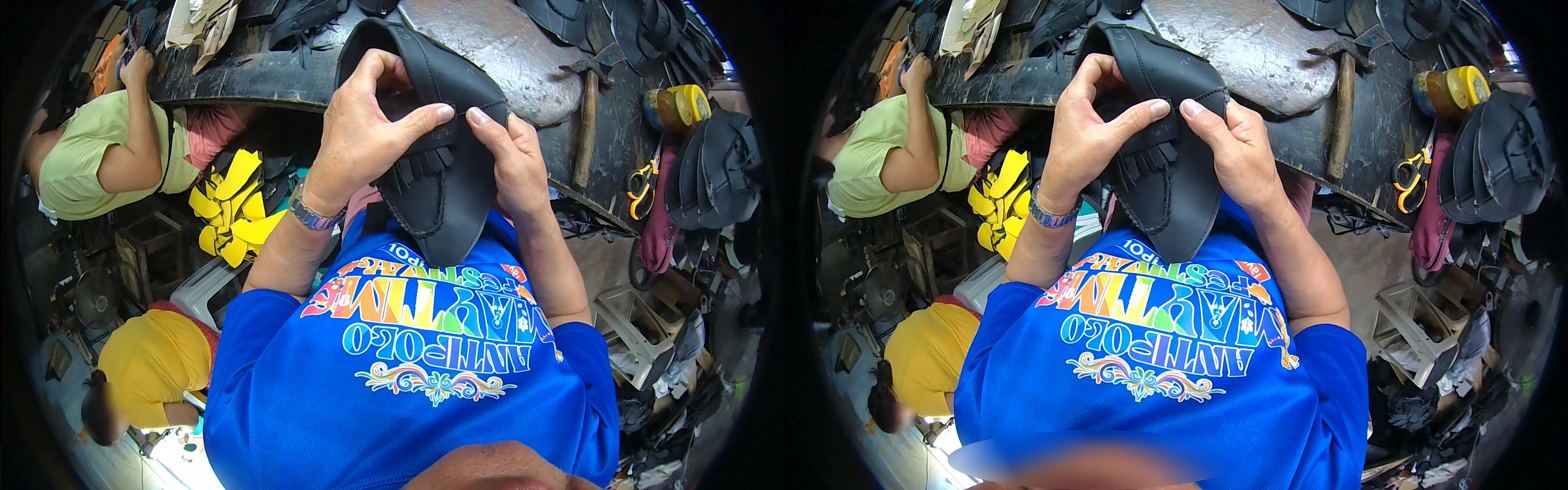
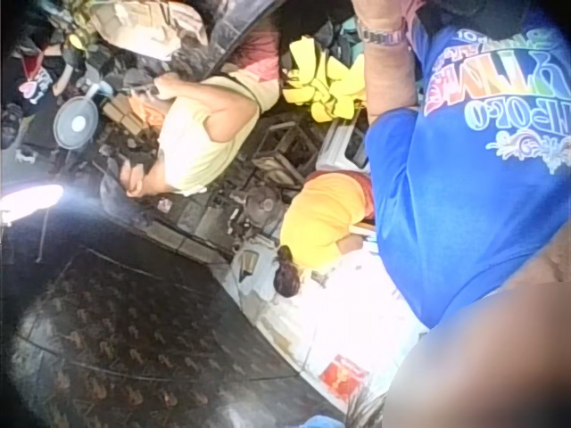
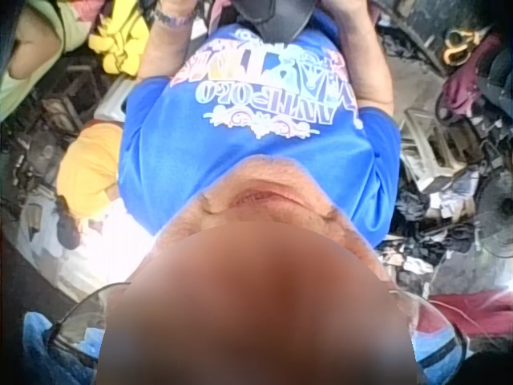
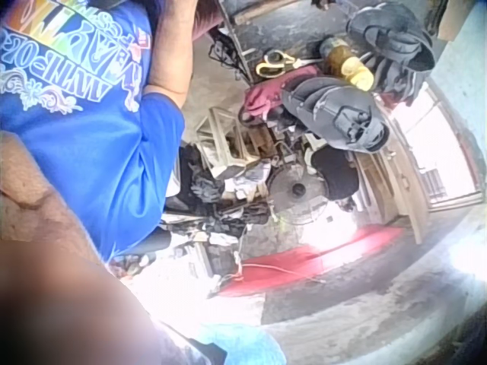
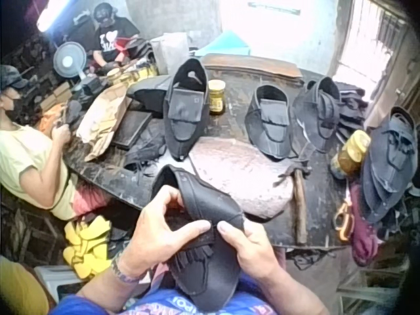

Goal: The person assembles black slipper uppers by hand, attaching small black fabric pieces to the vamp area and repeatedly inspecting the fit and alignment. The person handles multiple slipper uppers one at a time, turning them over and adjusting the attached pieces.

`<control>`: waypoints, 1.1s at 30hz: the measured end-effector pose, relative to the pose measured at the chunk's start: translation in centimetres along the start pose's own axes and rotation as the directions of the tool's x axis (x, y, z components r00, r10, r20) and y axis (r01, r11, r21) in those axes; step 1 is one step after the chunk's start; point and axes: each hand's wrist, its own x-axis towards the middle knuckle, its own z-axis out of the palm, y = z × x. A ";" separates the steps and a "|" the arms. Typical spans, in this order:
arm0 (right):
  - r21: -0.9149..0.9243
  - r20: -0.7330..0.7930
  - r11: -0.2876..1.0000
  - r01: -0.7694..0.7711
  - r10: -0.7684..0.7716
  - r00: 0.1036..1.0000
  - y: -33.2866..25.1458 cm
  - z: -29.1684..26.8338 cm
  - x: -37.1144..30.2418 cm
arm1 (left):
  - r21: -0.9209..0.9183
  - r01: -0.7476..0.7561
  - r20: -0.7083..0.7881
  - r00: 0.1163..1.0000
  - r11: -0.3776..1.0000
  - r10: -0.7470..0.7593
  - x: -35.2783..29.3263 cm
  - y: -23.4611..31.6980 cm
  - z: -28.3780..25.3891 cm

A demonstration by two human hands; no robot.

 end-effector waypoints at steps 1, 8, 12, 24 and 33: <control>0.003 -0.004 1.000 0.005 -0.005 1.000 0.0 0.0 0.0 | 0.004 0.014 0.003 1.000 1.000 -0.014 0.0 0.0 0.1; 0.018 -0.017 1.000 0.010 -0.009 1.000 0.1 -0.1 -0.1 | -0.093 0.037 0.099 0.995 0.995 -0.028 0.4 -0.3 0.1; 0.063 -0.013 0.998 0.010 -0.009 1.000 0.0 0.1 0.0 | -0.123 0.009 0.061 0.998 0.992 -0.002 0.1 -0.2 0.2; 0.166 -0.038 0.985 -0.048 0.055 0.998 0.1 0.0 0.0 | 0.461 -0.420 -0.111 0.846 0.781 0.521 -1.6 -0.4 1.0; 0.059 0.021 0.996 -0.074 0.072 0.997 -0.4 -0.7 -0.1 | 0.546 -0.434 0.090 0.881 0.717 0.465 -2.0 1.7 0.2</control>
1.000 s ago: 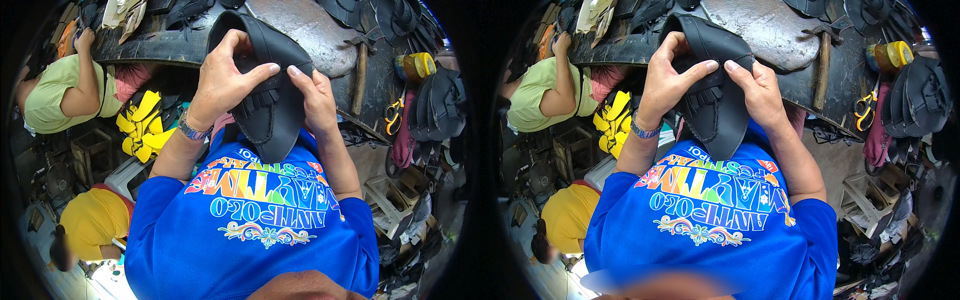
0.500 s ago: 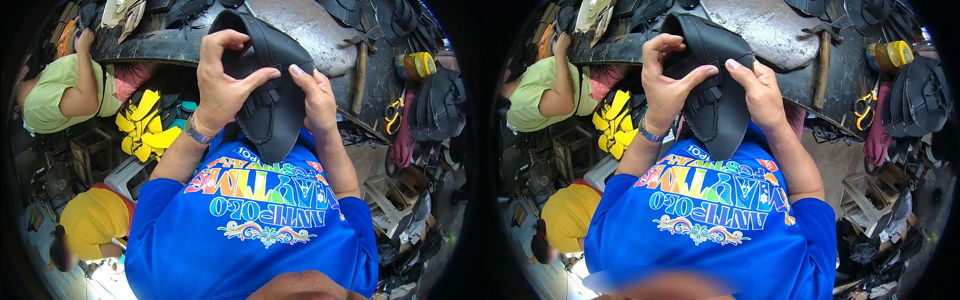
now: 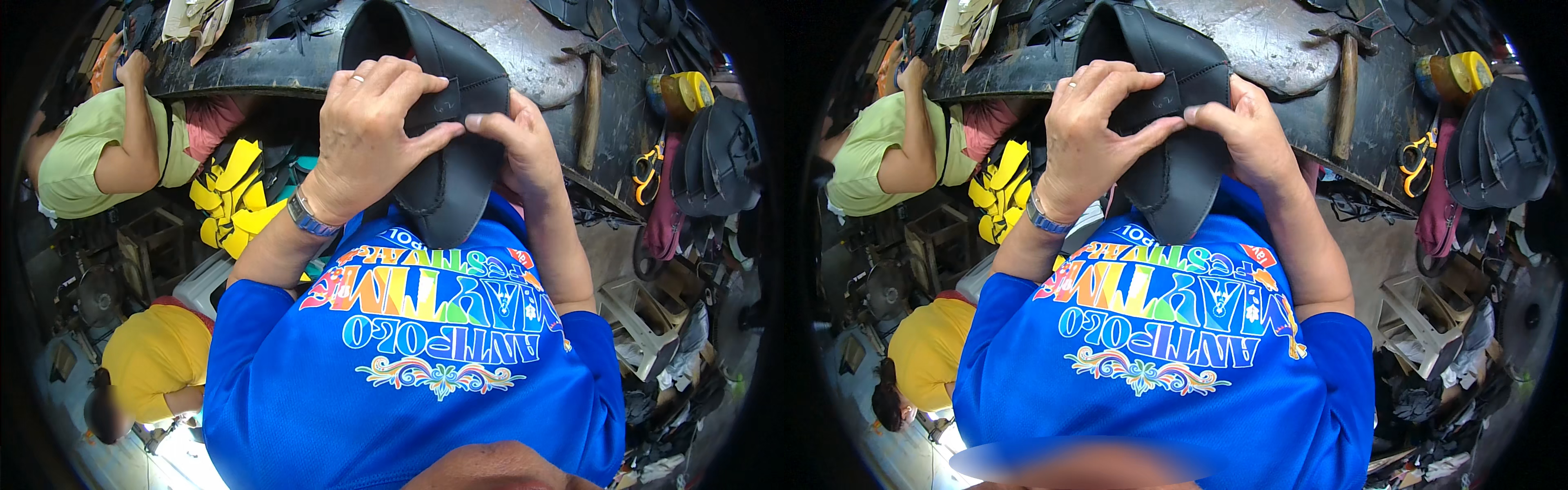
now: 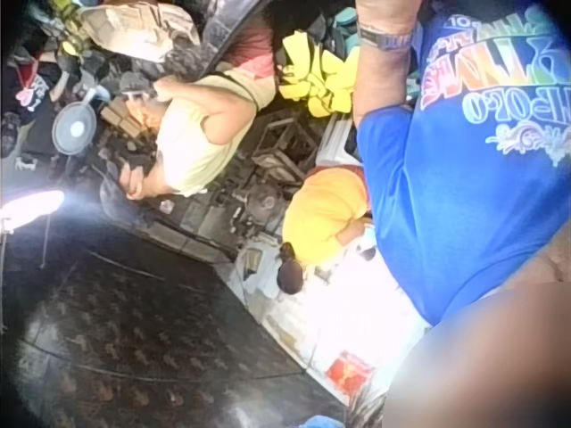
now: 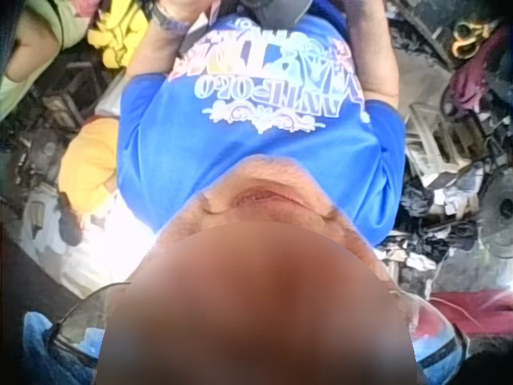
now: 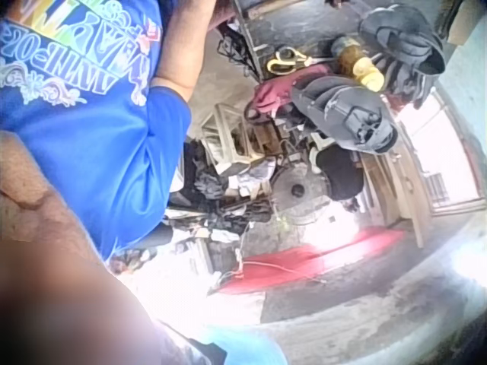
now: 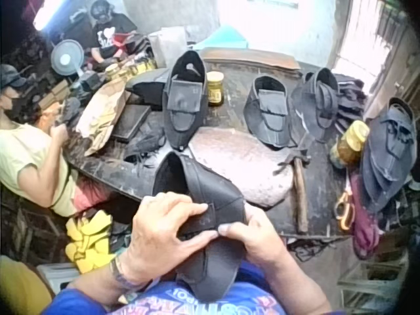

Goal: The person assembles black slipper uppers by hand, attaching small black fabric pieces to the vamp area and repeatedly inspecting the fit and alignment. The person handles multiple slipper uppers one at a time, turning them over and adjusting the attached pieces.

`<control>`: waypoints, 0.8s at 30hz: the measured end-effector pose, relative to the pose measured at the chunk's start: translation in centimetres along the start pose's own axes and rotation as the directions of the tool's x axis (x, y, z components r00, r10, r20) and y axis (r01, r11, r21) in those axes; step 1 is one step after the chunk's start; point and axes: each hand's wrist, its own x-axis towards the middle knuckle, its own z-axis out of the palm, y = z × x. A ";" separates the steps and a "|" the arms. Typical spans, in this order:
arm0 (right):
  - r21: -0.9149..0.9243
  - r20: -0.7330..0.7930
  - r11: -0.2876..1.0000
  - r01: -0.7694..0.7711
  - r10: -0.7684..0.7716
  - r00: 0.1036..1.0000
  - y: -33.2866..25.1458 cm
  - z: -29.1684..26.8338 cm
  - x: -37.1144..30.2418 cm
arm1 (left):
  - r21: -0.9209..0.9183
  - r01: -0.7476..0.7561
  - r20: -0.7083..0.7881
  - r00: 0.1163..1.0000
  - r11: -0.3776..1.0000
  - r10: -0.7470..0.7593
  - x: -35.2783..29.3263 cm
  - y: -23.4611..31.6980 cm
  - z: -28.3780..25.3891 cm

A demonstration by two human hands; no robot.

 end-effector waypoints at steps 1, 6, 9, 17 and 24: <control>-0.010 0.020 1.000 0.003 -0.003 1.000 0.0 0.0 -0.1 | -0.035 0.013 0.011 1.000 0.999 -0.012 0.1 0.0 0.0; 0.037 0.052 0.999 -0.029 0.027 0.998 -0.2 -0.5 -0.4 | -0.118 0.000 -0.013 1.000 0.993 -0.001 0.1 0.2 0.3; 0.103 0.089 0.994 -0.039 0.029 0.996 -0.3 -1.0 -0.3 | -0.130 -0.083 -0.042 0.996 0.988 0.078 -0.1 0.0 0.5; 0.138 0.064 0.989 -0.059 0.051 0.997 0.1 -1.1 -0.3 | -0.142 -0.191 -0.107 0.978 0.971 0.177 -0.3 -0.9 1.6; 0.119 0.060 0.992 -0.046 0.039 0.997 0.1 -1.3 -0.4 | -0.245 -0.082 -0.101 0.993 0.966 0.059 -0.4 -0.7 2.0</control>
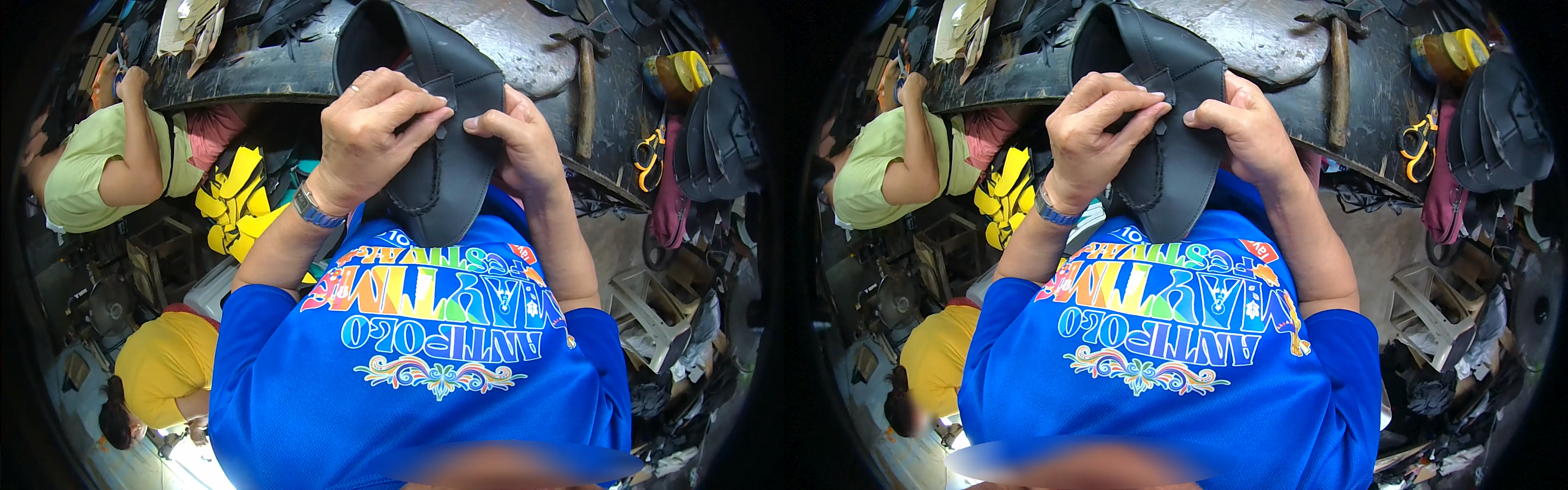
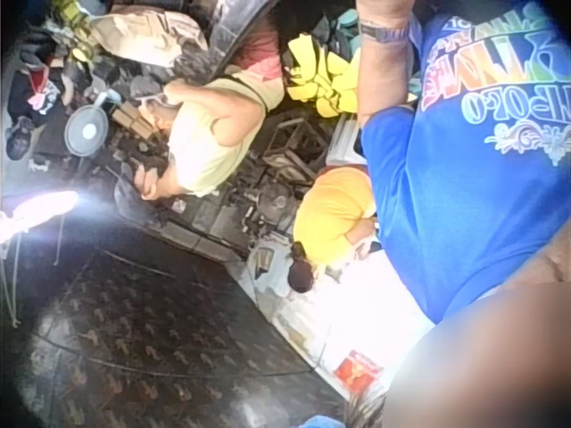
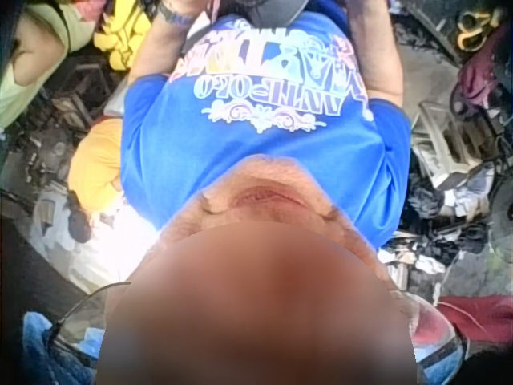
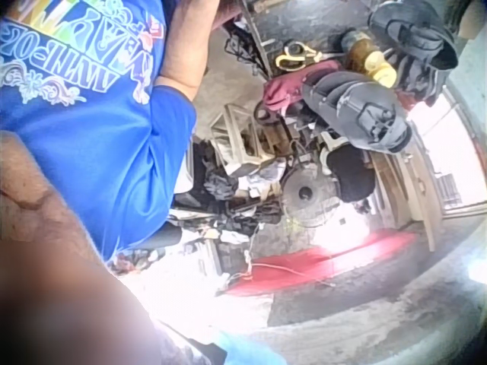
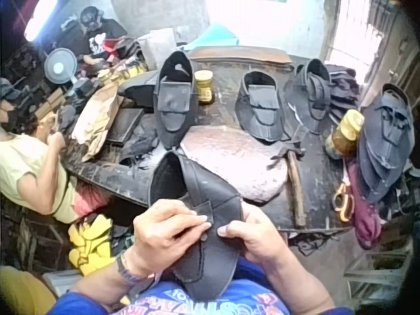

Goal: The person assembles black slipper uppers by hand, attaching small black fabric pieces to the vamp area and repeatedly inspecting the fit and alignment. The person handles multiple slipper uppers one at a time, turning them over and adjusting the attached pieces.

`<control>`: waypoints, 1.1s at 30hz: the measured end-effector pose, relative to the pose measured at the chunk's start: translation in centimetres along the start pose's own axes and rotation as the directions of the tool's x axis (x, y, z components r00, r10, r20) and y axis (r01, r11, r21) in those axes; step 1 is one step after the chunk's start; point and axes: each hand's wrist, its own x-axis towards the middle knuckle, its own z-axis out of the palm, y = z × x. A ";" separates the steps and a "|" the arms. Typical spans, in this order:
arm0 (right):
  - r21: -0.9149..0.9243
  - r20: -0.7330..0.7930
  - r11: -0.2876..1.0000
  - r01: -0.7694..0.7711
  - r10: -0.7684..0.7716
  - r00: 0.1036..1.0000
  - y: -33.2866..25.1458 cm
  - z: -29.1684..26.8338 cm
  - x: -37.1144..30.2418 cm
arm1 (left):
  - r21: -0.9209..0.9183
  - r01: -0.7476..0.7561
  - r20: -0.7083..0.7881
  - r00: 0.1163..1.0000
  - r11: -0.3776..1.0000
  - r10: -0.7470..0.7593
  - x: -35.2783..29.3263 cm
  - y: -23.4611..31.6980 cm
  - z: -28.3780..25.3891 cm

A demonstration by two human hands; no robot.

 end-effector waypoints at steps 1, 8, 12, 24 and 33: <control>0.012 0.001 1.000 -0.003 0.003 1.000 0.0 -0.1 0.0 | -0.017 0.025 0.000 1.000 1.000 -0.025 0.0 0.0 0.0; 0.087 0.002 0.996 -0.022 0.022 1.000 0.2 -0.2 0.1 | -0.046 0.058 -0.004 0.998 0.997 -0.058 0.2 0.1 0.0; 0.072 -0.017 0.997 -0.010 0.011 1.000 0.2 -0.2 -0.1 | -0.044 0.054 0.008 0.999 0.998 -0.054 0.2 0.2 0.1; 0.360 0.119 0.931 -0.067 0.026 0.993 1.9 -2.5 0.7 | -0.094 0.137 0.015 0.991 0.986 -0.136 1.1 1.2 -0.2; 0.312 0.140 0.947 -0.073 0.031 0.990 1.3 -2.5 0.3 | -0.142 0.111 0.001 0.994 0.984 -0.112 1.1 1.2 0.0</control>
